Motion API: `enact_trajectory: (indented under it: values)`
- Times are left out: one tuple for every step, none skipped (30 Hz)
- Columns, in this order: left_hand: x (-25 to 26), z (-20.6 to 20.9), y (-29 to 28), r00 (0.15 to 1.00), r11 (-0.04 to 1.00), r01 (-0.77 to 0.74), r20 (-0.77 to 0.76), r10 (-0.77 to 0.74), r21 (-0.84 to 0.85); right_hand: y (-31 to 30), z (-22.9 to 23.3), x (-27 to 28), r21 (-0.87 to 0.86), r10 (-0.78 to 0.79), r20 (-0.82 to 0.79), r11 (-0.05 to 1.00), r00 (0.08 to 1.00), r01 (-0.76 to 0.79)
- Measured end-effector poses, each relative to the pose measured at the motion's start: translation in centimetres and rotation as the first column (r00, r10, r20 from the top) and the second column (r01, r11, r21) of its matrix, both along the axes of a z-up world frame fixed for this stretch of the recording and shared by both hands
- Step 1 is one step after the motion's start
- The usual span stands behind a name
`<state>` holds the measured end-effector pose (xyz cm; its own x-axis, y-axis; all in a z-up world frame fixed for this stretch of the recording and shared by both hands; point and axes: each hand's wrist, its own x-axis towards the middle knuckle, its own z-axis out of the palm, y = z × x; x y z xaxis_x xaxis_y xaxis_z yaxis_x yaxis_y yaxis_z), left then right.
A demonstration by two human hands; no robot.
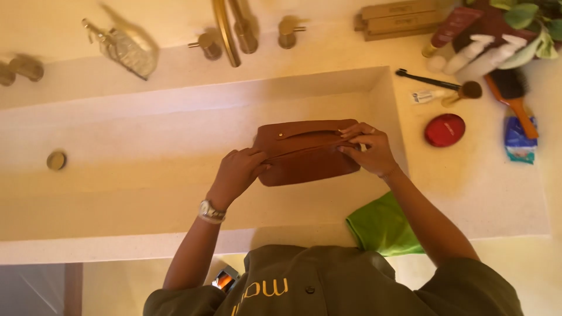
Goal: Organizing various toiletries in a travel bag and wiping down the sink area.
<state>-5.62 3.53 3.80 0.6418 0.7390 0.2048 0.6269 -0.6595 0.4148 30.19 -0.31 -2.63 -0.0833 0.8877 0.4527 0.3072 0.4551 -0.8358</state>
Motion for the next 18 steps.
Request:
enact_trajectory:
  values:
    - [-0.3, -1.9, 0.7, 1.000, 1.000, -0.007, 0.008, 0.007, 0.005, 1.3, -1.0, -0.3, 0.005, 0.007, 0.008, 1.000, 1.000, -0.007]
    - [-0.4, -3.9, 1.4, 0.999, 0.999, -0.034, -0.031, 0.033, -0.021, 2.6, -1.9, -0.4, -0.033, 0.047, -0.006, 0.998, 0.999, -0.047]
    - [-0.2, -5.9, 2.1, 0.996, 0.998, -0.051, -0.070, 0.048, -0.048, 3.5, -3.0, -0.3, -0.073, 0.075, -0.021, 0.994, 0.997, -0.076]
    - [0.2, -7.3, 2.5, 0.997, 0.998, -0.047, -0.063, 0.044, -0.047, 4.2, -3.9, -0.2, -0.072, 0.071, -0.013, 0.995, 0.997, -0.072]
    - [0.6, -8.6, 3.1, 0.993, 0.997, -0.049, -0.115, 0.042, -0.060, 4.8, -4.9, 0.0, -0.073, 0.062, 0.007, 0.995, 0.998, -0.062]
    - [1.3, -10.0, 3.6, 0.985, 0.996, -0.051, -0.167, 0.038, -0.072, 5.4, -5.9, 0.3, -0.073, 0.054, 0.027, 0.996, 0.998, -0.052]
    - [1.6, -10.7, 3.9, 0.986, 0.997, -0.033, -0.164, 0.022, -0.067, 5.8, -6.8, 0.7, -0.068, 0.036, 0.029, 0.997, 0.999, -0.034]
    - [2.1, -11.4, 4.3, 0.986, 0.997, -0.039, -0.165, 0.028, -0.064, 6.2, -7.8, 1.1, -0.048, 0.020, 0.052, 0.999, 0.998, -0.018]
    - [2.6, -12.1, 4.5, 0.986, 0.997, -0.039, -0.167, 0.028, -0.066, 6.3, -8.8, 1.7, -0.033, -0.001, 0.074, 0.999, 0.997, 0.003]
    - [3.0, -12.3, 4.7, 0.986, 0.998, -0.017, -0.166, 0.006, -0.065, 6.3, -9.4, 1.9, -0.032, -0.023, 0.076, 0.999, 0.997, 0.026]
    - [3.3, -12.5, 4.7, 0.995, 1.000, -0.014, -0.102, 0.012, -0.017, 6.4, -10.1, 2.1, -0.035, -0.022, 0.060, 0.999, 0.998, 0.024]
    - [3.6, -12.8, 4.8, 0.999, 0.999, -0.014, -0.037, 0.015, 0.030, 6.4, -10.8, 2.2, -0.037, -0.021, 0.044, 0.999, 0.999, 0.023]
    - [3.9, -12.5, 4.8, 0.999, 1.000, 0.003, -0.036, -0.002, 0.030, 6.5, -11.1, 2.3, -0.037, -0.038, 0.046, 0.999, 0.998, 0.040]
    - [4.2, -12.2, 4.9, 0.996, 1.000, -0.019, -0.087, 0.019, -0.001, 6.5, -11.4, 2.4, -0.052, -0.030, 0.077, 0.998, 0.997, 0.034]
    - [4.4, -12.0, 4.7, 0.989, 0.998, -0.044, -0.140, 0.039, -0.033, 6.4, -11.8, 2.5, -0.069, -0.019, 0.107, 0.997, 0.994, 0.027]
    - [4.4, -12.3, 4.7, 0.990, 0.999, -0.029, -0.140, 0.024, -0.036, 6.3, -12.1, 2.4, -0.073, -0.034, 0.107, 0.996, 0.994, 0.042]
    - [4.5, -12.8, 4.7, 0.984, 0.998, -0.040, -0.177, 0.032, -0.041, 6.2, -12.5, 2.5, -0.070, -0.012, 0.131, 0.997, 0.991, 0.021]
    - [4.5, -13.2, 4.7, 0.976, 0.998, -0.051, -0.214, 0.040, -0.045, 6.1, -12.9, 2.6, -0.067, 0.011, 0.155, 0.998, 0.988, 0.000]
